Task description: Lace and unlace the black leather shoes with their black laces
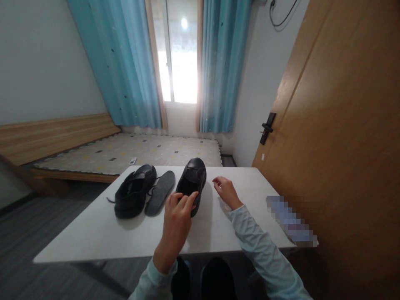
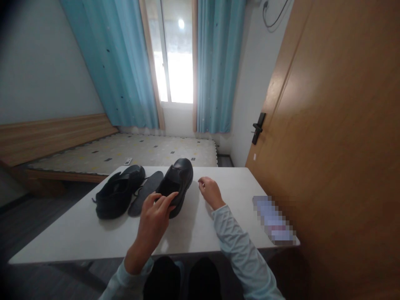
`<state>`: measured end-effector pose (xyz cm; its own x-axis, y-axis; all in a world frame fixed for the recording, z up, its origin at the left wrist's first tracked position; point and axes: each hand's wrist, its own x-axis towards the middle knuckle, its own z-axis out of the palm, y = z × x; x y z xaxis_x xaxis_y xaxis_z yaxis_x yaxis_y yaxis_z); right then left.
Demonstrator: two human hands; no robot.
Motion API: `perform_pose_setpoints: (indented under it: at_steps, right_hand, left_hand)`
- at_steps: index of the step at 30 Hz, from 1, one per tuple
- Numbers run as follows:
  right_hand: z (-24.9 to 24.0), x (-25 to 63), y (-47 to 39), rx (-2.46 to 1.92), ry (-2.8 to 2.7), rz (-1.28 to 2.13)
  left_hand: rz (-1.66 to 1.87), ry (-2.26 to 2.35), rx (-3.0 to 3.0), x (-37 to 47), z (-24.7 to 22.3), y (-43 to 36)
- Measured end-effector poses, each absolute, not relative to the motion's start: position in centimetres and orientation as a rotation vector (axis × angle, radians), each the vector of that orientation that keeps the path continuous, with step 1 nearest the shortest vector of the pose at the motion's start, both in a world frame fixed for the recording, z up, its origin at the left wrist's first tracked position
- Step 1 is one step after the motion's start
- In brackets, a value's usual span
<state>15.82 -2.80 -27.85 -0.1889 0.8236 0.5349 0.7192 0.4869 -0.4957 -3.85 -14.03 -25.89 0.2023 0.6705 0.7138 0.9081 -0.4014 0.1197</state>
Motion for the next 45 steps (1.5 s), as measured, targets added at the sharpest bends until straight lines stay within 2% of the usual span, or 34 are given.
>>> perform_pose_setpoints:
  at_steps: [11, 29, 40, 45]
  right_hand:
    - [-27.0, 16.4, -2.6, -1.277, -1.514, 0.256]
    - [-27.2, 15.6, -2.8, -1.196, -1.684, 0.442]
    - [-27.7, 15.6, -2.4, -1.165, -1.782, 0.394]
    - [-27.8, 15.6, -2.4, -1.154, -1.79, 0.4]
  left_hand:
    - [-1.056, -1.457, -2.249, 1.5, -27.3, -15.9]
    - [-0.979, -1.566, -2.21, 3.5, -28.6, -15.9]
    - [-0.697, -1.555, -2.45, 2.2, -26.1, -14.9]
    - [-0.733, -1.593, -2.561, 0.0, -24.0, -13.7]
